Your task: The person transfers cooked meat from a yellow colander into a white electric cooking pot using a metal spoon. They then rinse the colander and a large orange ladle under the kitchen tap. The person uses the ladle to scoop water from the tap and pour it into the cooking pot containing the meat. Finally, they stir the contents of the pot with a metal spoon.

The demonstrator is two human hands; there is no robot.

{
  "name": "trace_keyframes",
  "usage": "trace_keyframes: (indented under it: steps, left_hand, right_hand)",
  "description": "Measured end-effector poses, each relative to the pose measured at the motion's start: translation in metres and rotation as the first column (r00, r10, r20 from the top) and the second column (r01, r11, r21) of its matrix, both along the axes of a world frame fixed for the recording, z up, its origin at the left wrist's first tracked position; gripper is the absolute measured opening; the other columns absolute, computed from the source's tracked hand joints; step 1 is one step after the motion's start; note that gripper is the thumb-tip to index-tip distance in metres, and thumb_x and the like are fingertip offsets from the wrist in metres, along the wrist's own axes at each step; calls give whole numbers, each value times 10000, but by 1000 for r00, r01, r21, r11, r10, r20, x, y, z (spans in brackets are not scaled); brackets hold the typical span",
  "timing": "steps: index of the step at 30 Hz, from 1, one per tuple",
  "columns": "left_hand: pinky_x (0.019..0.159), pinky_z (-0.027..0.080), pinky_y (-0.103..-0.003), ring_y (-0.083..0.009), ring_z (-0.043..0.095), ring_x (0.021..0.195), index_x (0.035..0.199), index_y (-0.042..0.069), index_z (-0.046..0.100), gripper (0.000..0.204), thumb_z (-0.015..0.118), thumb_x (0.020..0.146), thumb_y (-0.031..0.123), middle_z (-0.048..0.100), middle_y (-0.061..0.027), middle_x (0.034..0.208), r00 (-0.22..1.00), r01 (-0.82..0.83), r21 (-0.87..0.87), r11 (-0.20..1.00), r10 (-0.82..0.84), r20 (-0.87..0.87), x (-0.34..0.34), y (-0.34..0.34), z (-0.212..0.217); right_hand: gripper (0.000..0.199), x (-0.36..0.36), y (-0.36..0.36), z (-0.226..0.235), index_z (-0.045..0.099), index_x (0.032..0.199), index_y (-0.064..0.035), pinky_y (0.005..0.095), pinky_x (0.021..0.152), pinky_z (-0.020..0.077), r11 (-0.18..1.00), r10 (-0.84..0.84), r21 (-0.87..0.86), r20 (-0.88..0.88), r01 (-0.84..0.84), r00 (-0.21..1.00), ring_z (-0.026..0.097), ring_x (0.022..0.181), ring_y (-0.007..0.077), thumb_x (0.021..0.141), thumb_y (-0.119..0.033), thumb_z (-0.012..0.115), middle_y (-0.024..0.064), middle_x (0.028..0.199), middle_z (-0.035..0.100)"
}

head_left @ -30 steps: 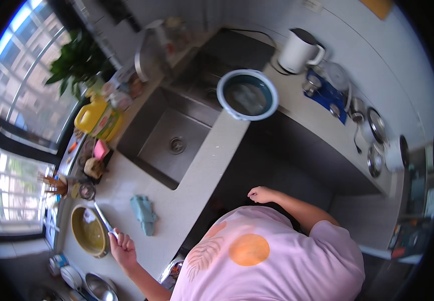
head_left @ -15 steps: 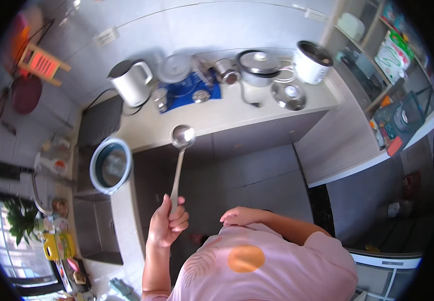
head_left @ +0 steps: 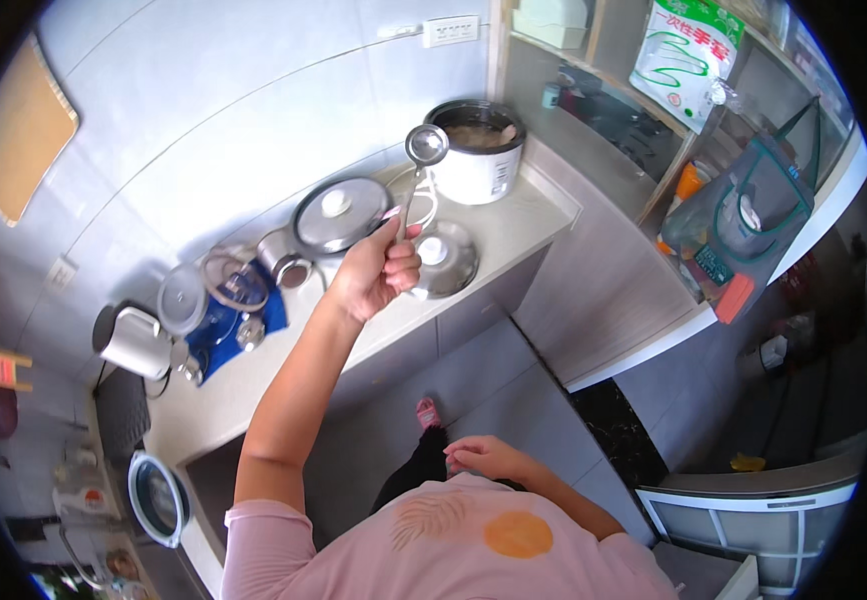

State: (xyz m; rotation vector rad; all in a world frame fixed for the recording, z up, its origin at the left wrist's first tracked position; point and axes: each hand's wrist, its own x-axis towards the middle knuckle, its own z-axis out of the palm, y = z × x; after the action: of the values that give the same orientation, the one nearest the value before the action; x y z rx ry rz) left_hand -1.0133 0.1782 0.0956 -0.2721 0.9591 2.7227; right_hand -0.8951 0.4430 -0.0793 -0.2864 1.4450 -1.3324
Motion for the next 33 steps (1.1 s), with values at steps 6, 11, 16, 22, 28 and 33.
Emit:
trace_keyframes:
  steps: [6,11,16,22,28,33]
  left_hand:
    - [407,244,-187,-49,279,481,930,14,429,150,401,945,161,283,55,574,992,124,58,991,-125,7,-159,2,-26]
    - [422,276,-196,-64,305,486,893,34,442,83,441,918,113,305,42,581,985,152,144,978,-161,56,-259,9,-52]
    - [443,298,-199,-74,327,520,875,44,447,142,462,926,176,334,34,608,984,130,171,977,-148,96,-297,34,-76]
    - [536,365,-229,-109,380,582,921,37,461,267,404,947,296,411,7,663,984,53,316,947,-102,142,-315,50,-86]
    - [793,415,-324,-170,512,828,1043,57,506,353,321,960,346,536,-44,887,993,83,206,975,-99,71,-331,71,-95]
    - [904,370,-343,-164,492,988,1200,94,476,519,260,938,487,542,-39,1062,995,-24,119,993,12,103,-333,89,-85]
  right_hand:
    - [265,-95,18,-1,583,1031,29,265,764,490,911,-413,-59,-88,409,906,606,823,153,919,-180,465,103,915,614]
    - [295,-182,10,50,580,831,11,214,539,449,786,-615,-118,-251,607,748,518,559,87,930,-231,442,29,644,550]
    - [253,-274,-1,95,581,815,-12,197,478,380,706,-670,-170,-475,688,570,436,504,54,924,-195,443,-1,586,501]
    - [148,-379,-25,124,576,896,4,186,524,380,770,-615,-297,-581,564,533,484,586,56,882,-120,497,8,662,537]
    - [324,-449,-56,122,536,1057,-28,211,601,436,875,-466,-358,-808,327,362,548,696,85,760,-86,651,52,826,598]
    - [302,-490,-61,88,567,1017,-23,227,567,446,854,-500,-381,-788,353,359,538,624,97,745,-100,676,62,787,599]
